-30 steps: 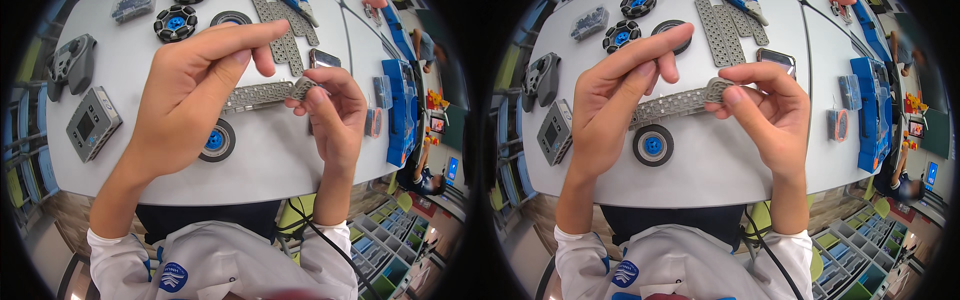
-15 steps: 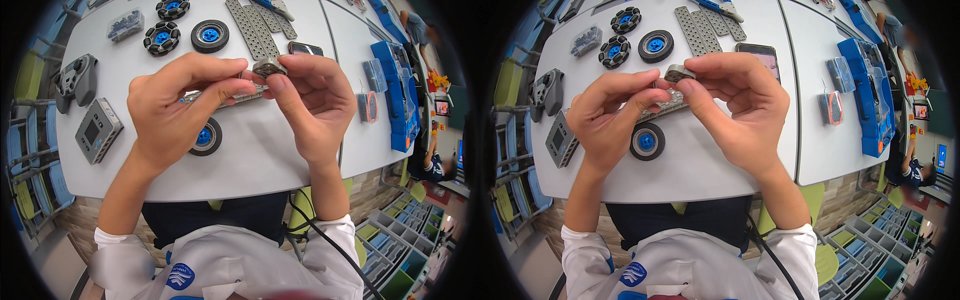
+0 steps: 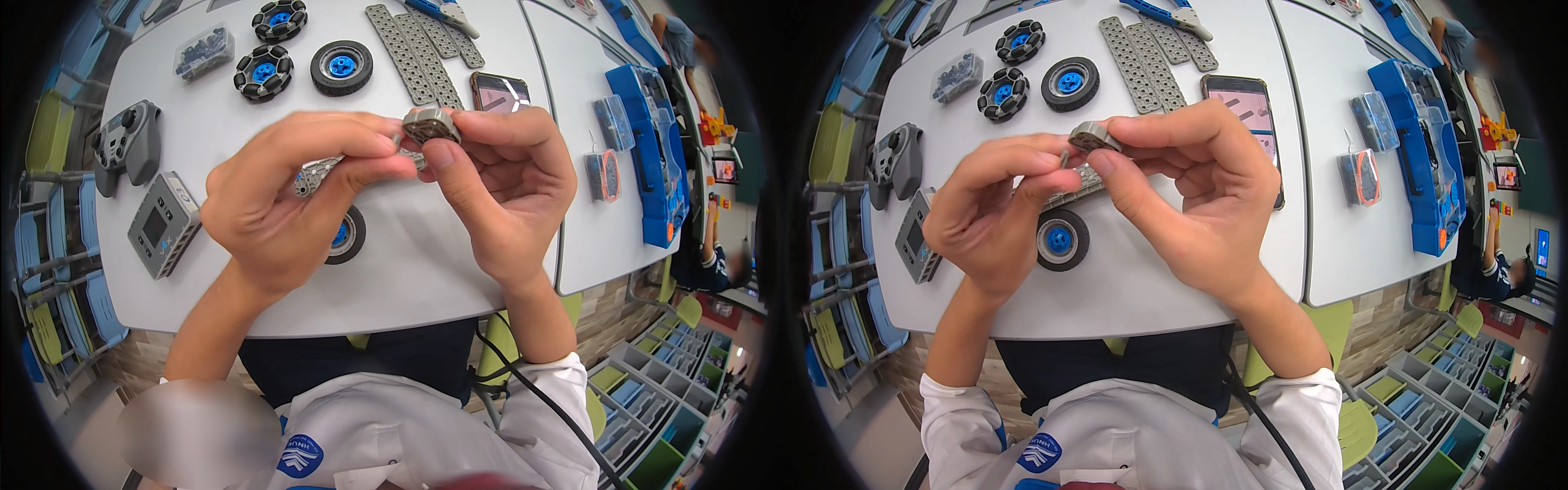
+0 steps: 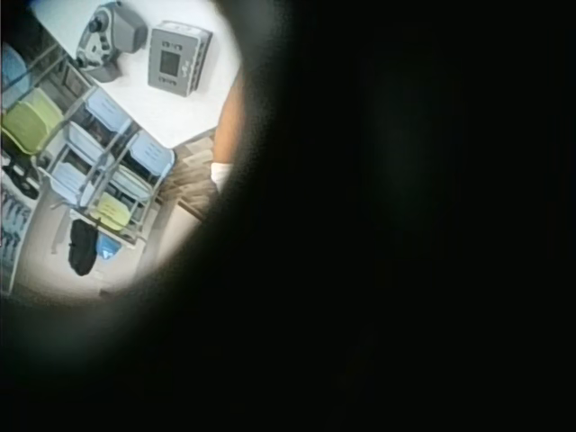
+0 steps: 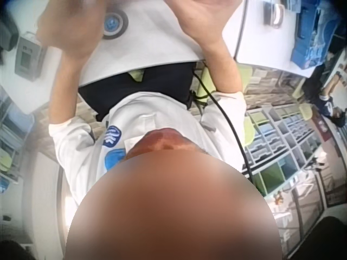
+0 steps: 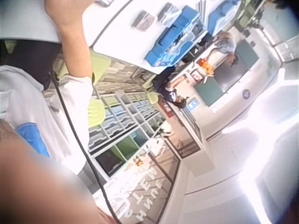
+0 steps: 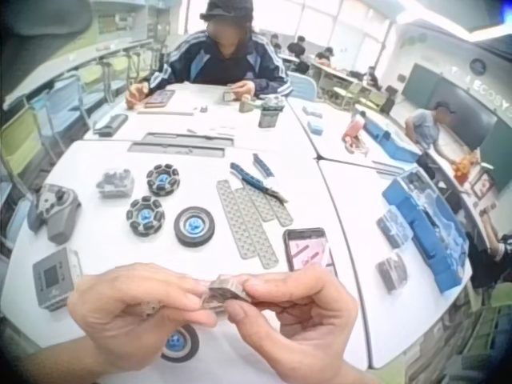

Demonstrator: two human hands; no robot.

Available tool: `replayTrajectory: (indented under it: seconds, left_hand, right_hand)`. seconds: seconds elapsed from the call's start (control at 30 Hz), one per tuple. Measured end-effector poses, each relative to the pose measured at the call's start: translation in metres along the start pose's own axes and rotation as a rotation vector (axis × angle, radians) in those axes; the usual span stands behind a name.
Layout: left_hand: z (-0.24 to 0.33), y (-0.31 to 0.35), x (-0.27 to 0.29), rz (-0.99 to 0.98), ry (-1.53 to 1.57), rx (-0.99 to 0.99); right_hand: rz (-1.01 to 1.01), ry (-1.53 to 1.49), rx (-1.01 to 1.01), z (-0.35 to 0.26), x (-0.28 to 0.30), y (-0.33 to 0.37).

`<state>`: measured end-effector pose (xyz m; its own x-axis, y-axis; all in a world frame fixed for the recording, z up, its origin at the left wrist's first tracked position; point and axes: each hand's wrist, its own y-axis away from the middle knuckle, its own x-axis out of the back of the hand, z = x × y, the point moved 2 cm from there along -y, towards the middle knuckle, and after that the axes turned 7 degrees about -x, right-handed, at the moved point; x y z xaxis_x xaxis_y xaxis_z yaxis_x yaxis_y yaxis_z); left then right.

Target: The person assembles small robot components on a table, attaching a blue hub to a wheel, connecting metal beams with pins, and arranging parts. They handle wheels, hubs, beams, and a remote control while referencing a smartphone.

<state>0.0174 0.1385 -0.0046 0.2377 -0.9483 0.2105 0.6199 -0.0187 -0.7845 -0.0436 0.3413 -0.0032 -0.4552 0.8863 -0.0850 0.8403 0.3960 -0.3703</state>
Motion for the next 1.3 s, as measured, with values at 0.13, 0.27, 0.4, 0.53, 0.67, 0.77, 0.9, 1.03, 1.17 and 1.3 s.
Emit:
replayTrajectory:
  seconds: [0.13,0.27,0.4,0.53,0.67,0.77,0.9,1.03,1.17,1.3]
  left_hand:
    - [0.001,0.001,0.0,-0.007,-0.055,-0.045]
    - [0.003,0.002,-0.002,0.0,-0.103,-0.075]
    - [0.005,0.002,-0.003,-0.006,-0.15,-0.097]
    - [0.007,0.001,-0.003,-0.009,-0.157,-0.115]
    - [0.01,0.001,-0.002,-0.026,-0.183,-0.124]
    - [0.011,0.0,0.0,-0.034,-0.207,-0.155]
    - [0.01,-0.001,0.0,-0.032,-0.193,-0.188]
    - [0.012,-0.003,0.001,-0.041,-0.25,-0.232]
    - [0.01,-0.004,0.001,-0.036,-0.264,-0.248]
    - [0.01,-0.004,0.001,-0.034,-0.271,-0.237]
  right_hand:
    - [-0.039,-0.029,0.04,0.003,0.001,0.002]
    - [-0.056,-0.046,0.03,0.006,0.001,0.004]
    - [-0.073,-0.071,0.051,0.006,0.001,0.005]
    - [-0.103,-0.07,0.051,0.004,0.002,0.005]
    - [-0.124,-0.087,0.044,0.003,0.002,0.005]
    - [-0.141,-0.072,0.062,0.001,0.003,0.005]
    - [-0.149,-0.079,0.052,-0.001,0.003,0.004]
    - [-0.158,-0.085,0.038,-0.002,0.003,0.005]
    - [-0.174,-0.077,0.077,-0.002,0.004,0.004]
    - [-0.174,0.001,0.138,-0.001,0.005,0.002]
